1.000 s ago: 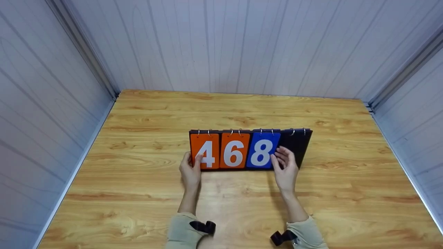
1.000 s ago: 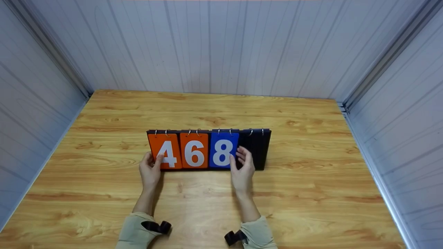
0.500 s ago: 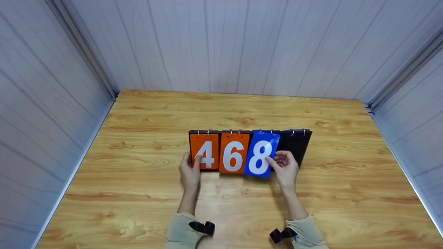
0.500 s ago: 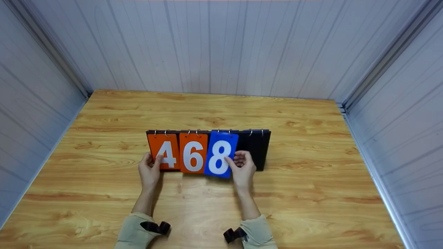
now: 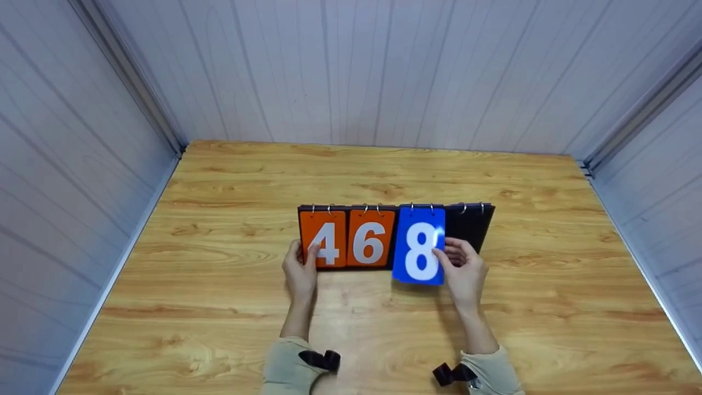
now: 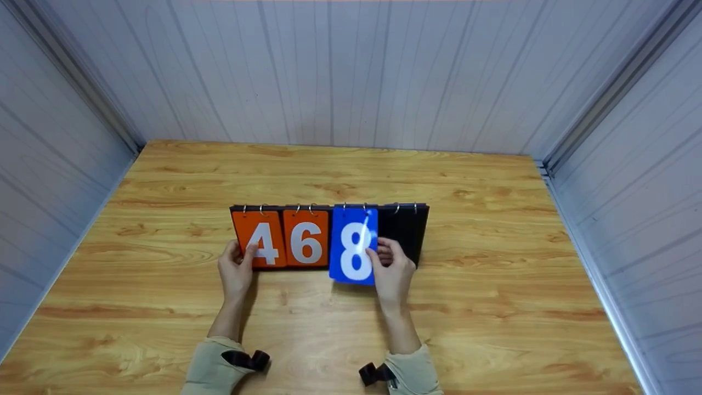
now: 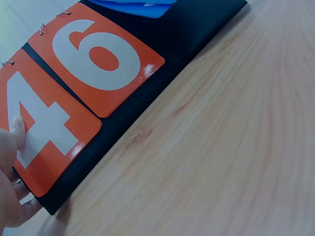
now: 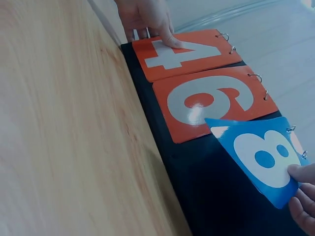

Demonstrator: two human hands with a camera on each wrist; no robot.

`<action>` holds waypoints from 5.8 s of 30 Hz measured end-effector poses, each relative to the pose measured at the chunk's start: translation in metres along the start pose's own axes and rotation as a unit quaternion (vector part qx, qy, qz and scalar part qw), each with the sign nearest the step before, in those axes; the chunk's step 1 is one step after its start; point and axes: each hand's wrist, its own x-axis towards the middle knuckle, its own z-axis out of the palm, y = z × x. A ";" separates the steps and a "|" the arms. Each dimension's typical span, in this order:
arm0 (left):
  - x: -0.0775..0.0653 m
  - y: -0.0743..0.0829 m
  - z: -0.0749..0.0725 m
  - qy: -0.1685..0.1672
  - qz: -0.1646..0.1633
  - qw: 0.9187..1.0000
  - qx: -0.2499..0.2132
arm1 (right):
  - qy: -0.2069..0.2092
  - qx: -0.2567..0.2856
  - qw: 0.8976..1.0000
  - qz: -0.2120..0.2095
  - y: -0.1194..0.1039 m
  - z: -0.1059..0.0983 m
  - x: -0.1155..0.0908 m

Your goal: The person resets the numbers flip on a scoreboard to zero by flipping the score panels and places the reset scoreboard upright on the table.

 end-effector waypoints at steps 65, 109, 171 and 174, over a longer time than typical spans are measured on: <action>0.002 -0.013 0.002 -0.014 0.014 1.000 -0.012 | -0.040 -0.093 0.994 -0.050 -0.030 0.035 0.128; -0.003 0.016 -0.005 -0.008 0.003 1.000 -0.009 | 0.040 0.085 0.995 0.017 -0.035 0.014 0.019; -0.001 0.003 0.000 -0.007 -0.001 1.000 -0.008 | 0.015 -0.018 0.989 -0.146 -0.064 0.012 0.119; -0.005 0.020 -0.003 -0.009 -0.006 1.000 -0.008 | 0.000 -0.044 0.991 -0.127 -0.046 0.018 0.129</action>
